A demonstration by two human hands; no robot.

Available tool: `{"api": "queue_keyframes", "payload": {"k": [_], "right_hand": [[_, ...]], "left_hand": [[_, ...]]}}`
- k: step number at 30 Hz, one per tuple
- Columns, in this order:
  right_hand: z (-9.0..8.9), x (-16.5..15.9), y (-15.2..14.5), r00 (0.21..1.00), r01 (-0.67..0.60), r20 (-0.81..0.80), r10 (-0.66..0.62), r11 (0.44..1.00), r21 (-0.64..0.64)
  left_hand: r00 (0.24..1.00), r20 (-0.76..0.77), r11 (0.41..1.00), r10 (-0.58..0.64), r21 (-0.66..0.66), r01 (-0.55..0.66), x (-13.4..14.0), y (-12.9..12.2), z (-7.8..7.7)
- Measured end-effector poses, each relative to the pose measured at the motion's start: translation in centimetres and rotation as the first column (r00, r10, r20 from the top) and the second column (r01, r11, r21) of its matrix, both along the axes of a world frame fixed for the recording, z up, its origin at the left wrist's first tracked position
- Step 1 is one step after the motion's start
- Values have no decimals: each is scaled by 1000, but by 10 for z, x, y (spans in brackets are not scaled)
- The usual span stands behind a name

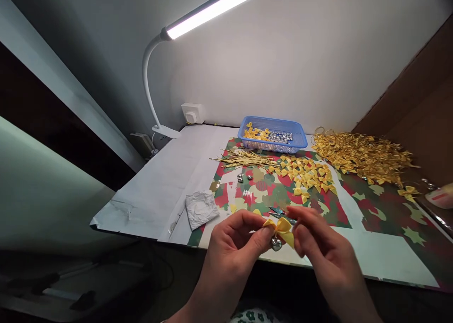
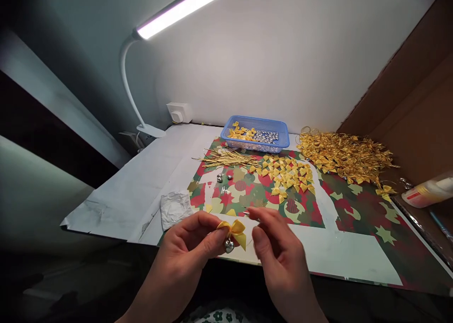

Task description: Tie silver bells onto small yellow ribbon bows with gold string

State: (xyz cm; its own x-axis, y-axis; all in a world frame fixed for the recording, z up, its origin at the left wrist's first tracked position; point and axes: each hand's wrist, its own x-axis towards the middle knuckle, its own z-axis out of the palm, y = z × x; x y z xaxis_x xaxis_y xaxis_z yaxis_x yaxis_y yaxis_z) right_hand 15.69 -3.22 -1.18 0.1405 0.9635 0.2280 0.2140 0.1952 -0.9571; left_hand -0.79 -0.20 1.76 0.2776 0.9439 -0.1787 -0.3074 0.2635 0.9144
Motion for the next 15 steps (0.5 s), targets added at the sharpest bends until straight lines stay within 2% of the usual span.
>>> {"api": "queue_keyframes", "payload": {"k": [1,3,4,6,9,13,14,15], "right_hand": [[2,1,3,987,-137,-103,126,985,-110],[3,3,7,913,-377,-261,315,896,-236],[3,3,9,878,-448,-310,366,855,-261],[2,5,10,850,-487,-366,378,829,-274],[0,8,9,894,-402,-332,302,868,-291],[-1,9,4,983,-86,-176,47,972,-220],[-2,7,3,983,-37,-182,-2,977,-208],[-3,4,1,977,-42,-213,-5,976,-215]], "left_hand": [[1000,6,1000,-15,-6,15,0,0,0],[999,30,999,-37,-18,37,-1,0,1],[998,42,999,-42,-26,43,-1,0,1],[998,48,998,-50,-44,52,-2,0,1],[998,-8,997,-55,-47,55,-3,0,0],[998,-60,1000,1,-2,-1,-2,1,-1],[998,-54,1000,13,6,-12,-1,1,0],[999,-43,1000,20,14,-19,0,1,0]]}}
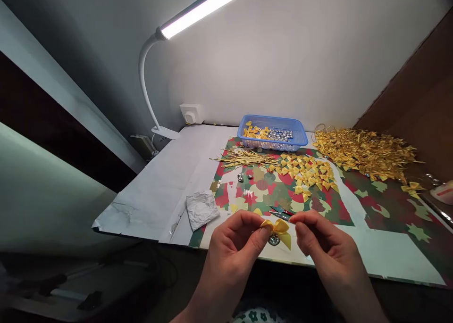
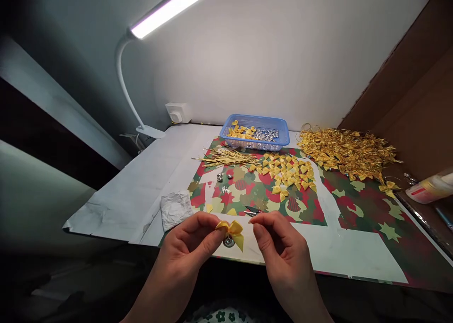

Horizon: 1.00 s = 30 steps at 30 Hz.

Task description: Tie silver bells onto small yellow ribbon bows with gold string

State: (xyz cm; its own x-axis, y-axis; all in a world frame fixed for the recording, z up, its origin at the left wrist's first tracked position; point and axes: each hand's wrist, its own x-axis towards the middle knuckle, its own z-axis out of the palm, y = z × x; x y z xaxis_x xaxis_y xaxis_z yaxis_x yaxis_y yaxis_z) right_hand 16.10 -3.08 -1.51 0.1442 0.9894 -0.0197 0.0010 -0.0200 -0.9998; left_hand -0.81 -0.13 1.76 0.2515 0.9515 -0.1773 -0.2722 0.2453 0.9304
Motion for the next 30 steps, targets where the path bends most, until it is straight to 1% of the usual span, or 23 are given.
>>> {"api": "queue_keyframes", "payload": {"k": [1,2,3,4,5,6,7,8,9,10,12,13,14,16,17,18,19,21,22,26,28,30], "right_hand": [[-1,-4,-1,997,-54,-63,52,998,-29],[-2,-8,-2,978,-143,-160,131,987,-67],[-3,-12,-3,934,-246,-290,208,964,-102],[-4,-17,-3,862,-341,-438,256,932,-125],[-4,-20,-3,773,-411,-576,267,901,-134],[-4,-24,-2,687,-456,-682,249,879,-138],[-4,-26,-2,619,-482,-753,222,865,-141],[-3,-28,-1,576,-500,-792,202,854,-146],[-1,-30,0,554,-512,-810,193,846,-149],[0,-31,0,552,-511,-813,187,846,-152],[1,-32,0,573,-471,-801,172,869,-150],[1,-33,0,601,-437,-782,165,887,-148],[0,-34,0,654,-393,-740,159,907,-153],[-4,-35,-2,813,-262,-568,132,953,-154],[-6,-36,-2,886,-187,-451,110,974,-130],[-9,-36,-3,939,-114,-336,78,990,-87],[-11,-36,-4,969,-49,-242,40,998,-32],[-16,-35,-6,992,32,-125,-22,997,75],[-18,-35,-7,996,46,-87,-36,993,111],[-22,-34,-10,1000,17,21,-21,980,200],[-19,-30,-10,1000,26,-10,-25,983,184],[-12,-18,-7,987,89,-142,-73,989,114]], "left_hand": [[1000,10,1000,3,5,-3,1,0,0],[1000,17,1000,6,11,-6,2,0,1],[1000,13,1000,7,17,-7,3,0,1],[1000,-2,1000,9,24,-9,3,0,1],[1000,-27,999,12,33,-11,4,0,1],[998,-58,999,14,44,-12,4,-1,1],[996,-91,998,20,64,-14,3,-2,0],[992,-125,996,29,90,-17,3,-2,0],[986,-159,993,42,119,-23,3,-3,-1],[980,-189,989,55,148,-26,2,-3,-2],[968,-238,981,76,189,-31,2,-4,-3],[964,-251,980,85,196,-35,2,-4,-3],[963,-253,980,92,193,-43,3,-4,-3],[969,-227,984,95,168,-57,3,-4,-2],[975,-203,987,92,150,-61,3,-3,-1],[980,-180,989,84,131,-61,3,-3,-1],[984,-163,992,77,112,-59,3,-2,-1],[988,-143,996,59,81,-48,4,-1,-1],[989,-137,997,51,67,-43,5,-1,-1],[996,-88,999,29,37,-26,8,0,-6],[997,-67,999,36,27,-35,8,0,-8],[997,-61,999,42,15,-41,6,1,-9]]}}
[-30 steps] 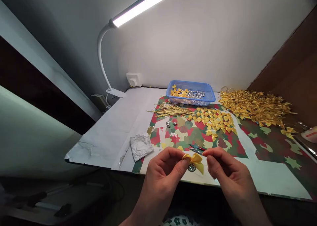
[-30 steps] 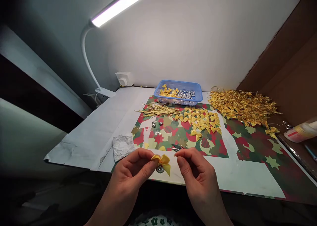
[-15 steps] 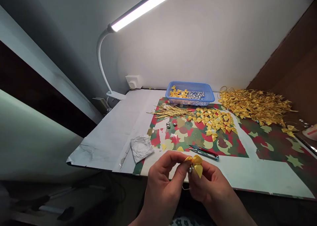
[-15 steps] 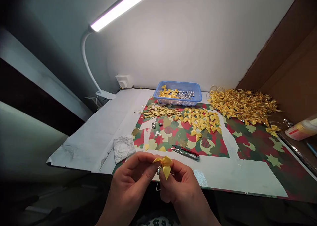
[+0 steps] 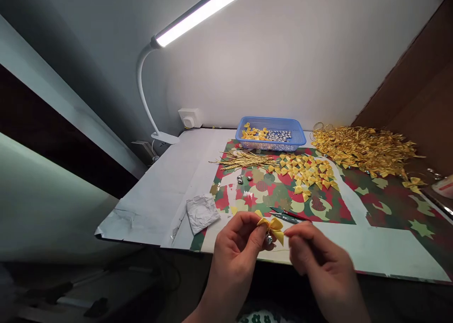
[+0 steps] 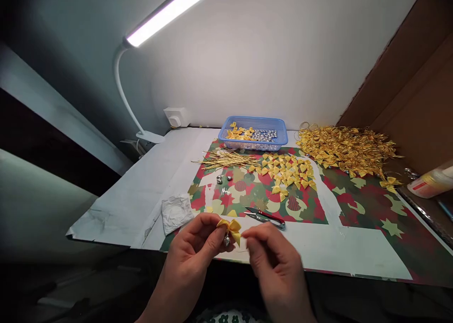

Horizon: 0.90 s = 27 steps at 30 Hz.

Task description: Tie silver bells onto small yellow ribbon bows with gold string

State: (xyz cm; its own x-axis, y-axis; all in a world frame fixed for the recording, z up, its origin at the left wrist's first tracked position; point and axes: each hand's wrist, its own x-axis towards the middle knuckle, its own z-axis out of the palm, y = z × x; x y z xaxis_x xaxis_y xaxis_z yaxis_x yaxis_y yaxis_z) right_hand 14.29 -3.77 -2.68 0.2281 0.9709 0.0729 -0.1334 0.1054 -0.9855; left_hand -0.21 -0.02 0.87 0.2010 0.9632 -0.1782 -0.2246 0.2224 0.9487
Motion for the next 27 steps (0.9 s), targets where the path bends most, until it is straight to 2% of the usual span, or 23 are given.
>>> {"api": "queue_keyframes", "payload": {"k": [2,5,7,11,15,18,20,21,22,24,25,27], "right_hand": [[10,20,7,974,97,-202,-108,993,-60],[29,56,18,894,335,-304,-329,942,-33],[39,74,22,838,494,-264,-477,870,-2],[44,83,22,801,581,-147,-580,813,-38],[29,78,20,729,680,85,-679,733,11],[15,79,20,688,712,157,-709,701,48],[10,76,17,716,680,199,-669,733,19],[10,72,15,763,626,222,-607,780,-16],[10,67,12,833,525,237,-499,849,-56],[13,50,6,954,212,241,-178,969,-125],[15,40,4,971,18,239,14,991,-130],[18,22,1,955,-132,250,160,983,-124]], "left_hand": [[1000,-13,1000,-5,-18,4,-4,0,0],[999,-46,999,-28,-37,26,-11,0,1],[997,-59,998,-39,-41,37,-16,0,0],[996,-77,998,-40,-49,36,-24,0,-3],[997,-78,1000,-26,-6,26,-25,-2,-3],[995,-93,999,27,41,-23,-20,-7,0],[990,-114,991,85,110,-72,-16,-10,3],[985,-129,983,112,159,-91,-15,-12,4],[980,-148,971,136,216,-102,-13,-12,5],[971,-201,944,130,325,-59,-12,-13,6],[967,-233,931,106,364,-14,-12,-13,6],[961,-274,923,40,378,70,-13,-13,6]]}}
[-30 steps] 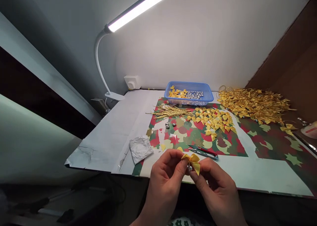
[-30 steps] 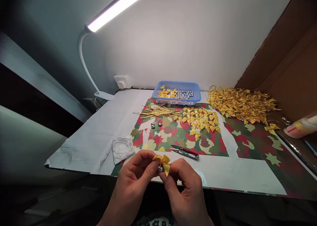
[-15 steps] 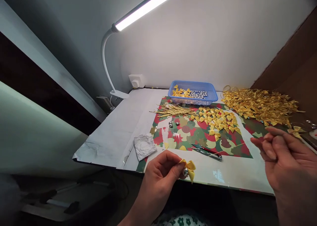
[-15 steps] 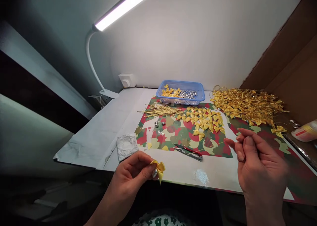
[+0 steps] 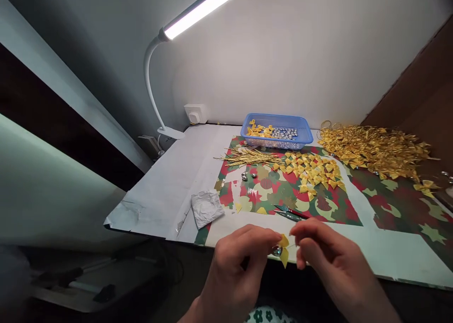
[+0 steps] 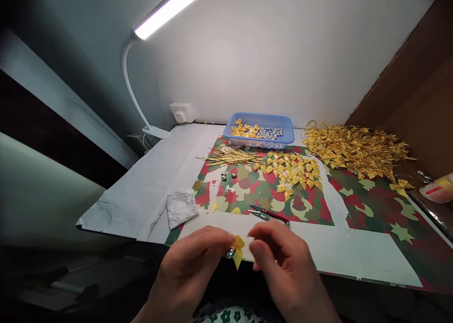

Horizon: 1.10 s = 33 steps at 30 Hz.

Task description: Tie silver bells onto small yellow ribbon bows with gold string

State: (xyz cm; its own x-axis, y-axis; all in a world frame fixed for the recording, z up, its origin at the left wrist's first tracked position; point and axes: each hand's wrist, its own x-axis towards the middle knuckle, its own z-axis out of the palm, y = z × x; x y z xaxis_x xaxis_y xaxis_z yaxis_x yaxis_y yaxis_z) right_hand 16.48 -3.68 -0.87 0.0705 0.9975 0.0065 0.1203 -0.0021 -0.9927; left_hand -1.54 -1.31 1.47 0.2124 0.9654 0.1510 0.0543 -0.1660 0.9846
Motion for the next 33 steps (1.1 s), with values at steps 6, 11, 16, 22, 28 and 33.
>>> {"api": "queue_keyframes", "payload": {"k": [6,11,16,22,28,33], "right_hand": [[-2,-19,2,993,-101,67,97,994,49],[-3,-15,0,994,-89,70,84,994,62],[0,-15,-1,996,-25,85,16,994,106],[-2,-15,-1,994,-42,104,28,990,134],[-8,2,1,991,51,-121,-54,998,-26],[6,59,11,728,611,-400,-557,792,9]], "left_hand": [[991,136,959,1,-281,38,-1,-7,-1],[976,212,930,-57,-344,129,1,-6,-2],[910,392,861,-131,-410,301,-2,-3,-3],[943,301,862,-139,-433,265,-2,4,-2],[908,405,780,-109,-531,331,-5,5,-6],[893,448,748,-46,-577,328,-9,7,-4]]}}
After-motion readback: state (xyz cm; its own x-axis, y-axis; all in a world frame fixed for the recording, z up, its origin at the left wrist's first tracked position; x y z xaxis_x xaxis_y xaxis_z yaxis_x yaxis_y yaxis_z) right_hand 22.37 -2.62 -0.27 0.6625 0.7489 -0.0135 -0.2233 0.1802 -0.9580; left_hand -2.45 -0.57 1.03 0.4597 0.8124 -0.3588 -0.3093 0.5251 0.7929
